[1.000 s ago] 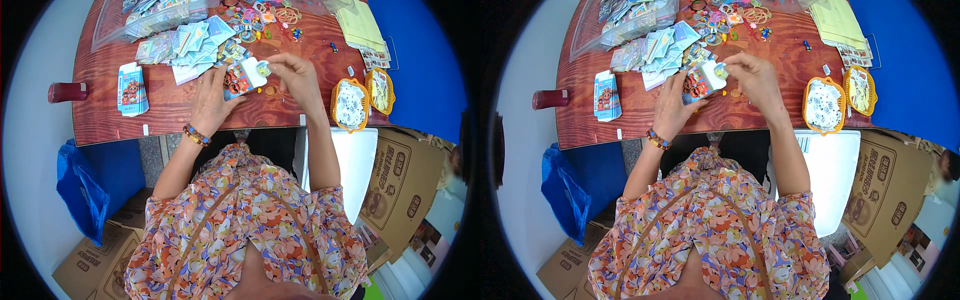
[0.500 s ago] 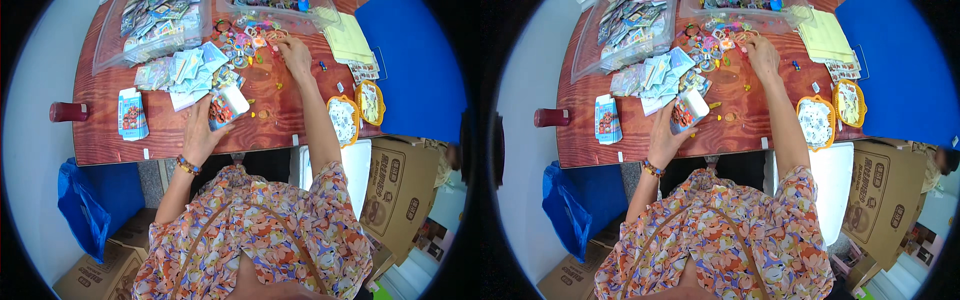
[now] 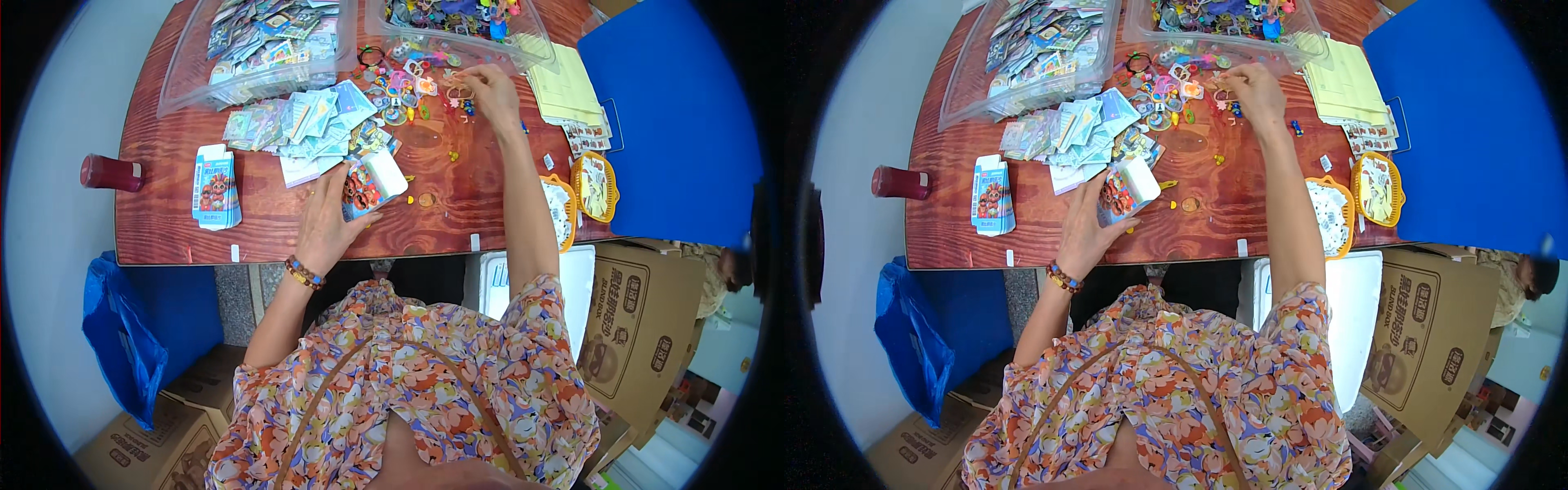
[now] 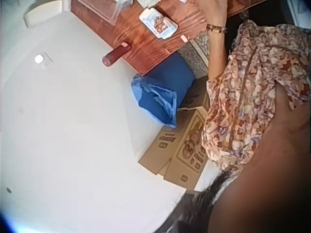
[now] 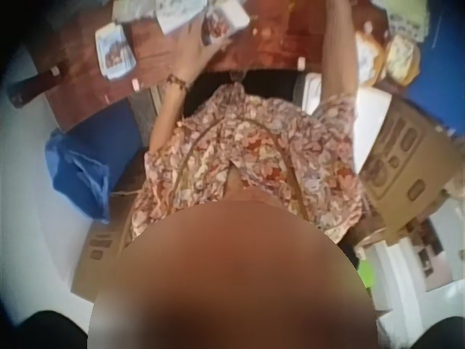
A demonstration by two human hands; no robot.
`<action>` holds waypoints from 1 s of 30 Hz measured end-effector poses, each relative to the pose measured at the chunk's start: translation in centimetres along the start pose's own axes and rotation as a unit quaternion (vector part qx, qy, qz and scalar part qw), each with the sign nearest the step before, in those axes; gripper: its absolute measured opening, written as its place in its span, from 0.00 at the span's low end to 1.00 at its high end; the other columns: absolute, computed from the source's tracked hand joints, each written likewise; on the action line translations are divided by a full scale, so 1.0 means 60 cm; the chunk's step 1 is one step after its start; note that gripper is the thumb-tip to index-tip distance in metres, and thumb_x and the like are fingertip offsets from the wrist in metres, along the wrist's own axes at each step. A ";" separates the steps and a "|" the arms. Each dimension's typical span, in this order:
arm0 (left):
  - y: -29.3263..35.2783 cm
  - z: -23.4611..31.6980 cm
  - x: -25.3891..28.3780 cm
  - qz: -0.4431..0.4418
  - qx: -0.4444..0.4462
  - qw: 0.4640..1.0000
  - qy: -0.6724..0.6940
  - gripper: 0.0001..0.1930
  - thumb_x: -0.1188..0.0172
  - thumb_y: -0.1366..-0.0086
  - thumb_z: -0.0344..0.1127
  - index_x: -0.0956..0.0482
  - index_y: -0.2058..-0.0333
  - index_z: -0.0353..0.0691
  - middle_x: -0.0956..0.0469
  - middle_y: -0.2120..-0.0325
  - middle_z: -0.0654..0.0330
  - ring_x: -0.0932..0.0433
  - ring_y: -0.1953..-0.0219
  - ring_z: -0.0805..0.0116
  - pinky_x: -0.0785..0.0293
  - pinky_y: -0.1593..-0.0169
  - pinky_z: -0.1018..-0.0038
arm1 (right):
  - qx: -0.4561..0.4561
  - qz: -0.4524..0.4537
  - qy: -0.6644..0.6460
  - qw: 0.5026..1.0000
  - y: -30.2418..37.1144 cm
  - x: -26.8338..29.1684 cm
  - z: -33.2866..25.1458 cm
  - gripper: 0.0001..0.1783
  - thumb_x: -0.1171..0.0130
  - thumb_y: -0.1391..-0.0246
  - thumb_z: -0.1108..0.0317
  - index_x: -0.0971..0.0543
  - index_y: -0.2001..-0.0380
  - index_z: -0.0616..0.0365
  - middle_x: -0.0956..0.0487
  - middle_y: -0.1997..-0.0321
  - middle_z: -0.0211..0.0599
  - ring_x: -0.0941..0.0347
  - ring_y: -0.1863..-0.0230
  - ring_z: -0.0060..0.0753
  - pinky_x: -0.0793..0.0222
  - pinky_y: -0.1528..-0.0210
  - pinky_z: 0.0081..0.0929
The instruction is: Packaging small toys and cards into boxes at a factory workbench.
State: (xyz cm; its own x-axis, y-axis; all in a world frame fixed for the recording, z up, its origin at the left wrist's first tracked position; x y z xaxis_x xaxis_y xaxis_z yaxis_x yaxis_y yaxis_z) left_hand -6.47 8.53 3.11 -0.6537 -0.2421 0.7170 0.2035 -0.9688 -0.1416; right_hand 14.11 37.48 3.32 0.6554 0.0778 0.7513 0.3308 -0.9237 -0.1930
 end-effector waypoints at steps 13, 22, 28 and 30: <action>-0.027 0.026 -0.043 -0.007 -0.034 0.999 -0.009 0.46 0.23 0.52 0.46 0.36 0.38 0.34 0.30 0.48 0.46 0.28 0.46 0.45 0.27 0.46 0.57 | -0.037 -0.145 -0.402 0.903 0.118 0.047 -0.096 0.09 0.45 0.34 0.68 0.22 0.57 0.61 0.17 0.54 0.40 0.17 0.56 0.28 0.18 0.58 0.23; -0.025 0.050 -0.039 0.005 -0.050 0.999 -0.019 0.43 0.23 0.52 0.43 0.35 0.39 0.35 0.29 0.52 0.48 0.28 0.50 0.47 0.27 0.48 0.57 | -0.037 -0.253 -0.327 0.910 0.221 -0.005 -0.175 0.13 0.44 0.35 0.68 0.21 0.53 0.66 0.17 0.55 0.39 0.19 0.55 0.26 0.19 0.57 0.22; -0.025 0.041 -0.043 0.002 -0.031 0.999 0.005 0.44 0.23 0.52 0.42 0.35 0.40 0.34 0.30 0.51 0.47 0.28 0.48 0.46 0.27 0.47 0.57 | -0.030 -0.222 -0.258 0.940 0.247 0.006 -0.196 0.15 0.44 0.35 0.68 0.22 0.50 0.67 0.18 0.55 0.36 0.20 0.54 0.24 0.20 0.60 0.21; -0.029 0.042 -0.050 -0.001 -0.021 1.000 0.019 0.44 0.23 0.52 0.42 0.35 0.39 0.33 0.29 0.49 0.45 0.29 0.46 0.44 0.29 0.44 0.56 | -0.057 -0.199 -0.266 0.942 0.254 0.011 -0.184 0.15 0.45 0.35 0.69 0.22 0.50 0.67 0.18 0.55 0.36 0.19 0.54 0.24 0.20 0.61 0.20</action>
State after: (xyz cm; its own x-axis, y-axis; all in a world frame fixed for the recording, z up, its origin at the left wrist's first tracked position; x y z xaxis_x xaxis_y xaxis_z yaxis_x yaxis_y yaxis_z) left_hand -3.03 11.09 2.90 -0.6812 -0.2408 0.6914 0.1712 -0.9706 -0.1694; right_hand 12.10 19.32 7.84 0.7522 0.5750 0.3217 0.5668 -0.8137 0.1289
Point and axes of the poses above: each hand's wrist, its own y-axis away from the middle knuckle, its own x-axis out of the back of the hand, z = x × y, the point moved 8 cm from there along -y, towards the middle knuckle
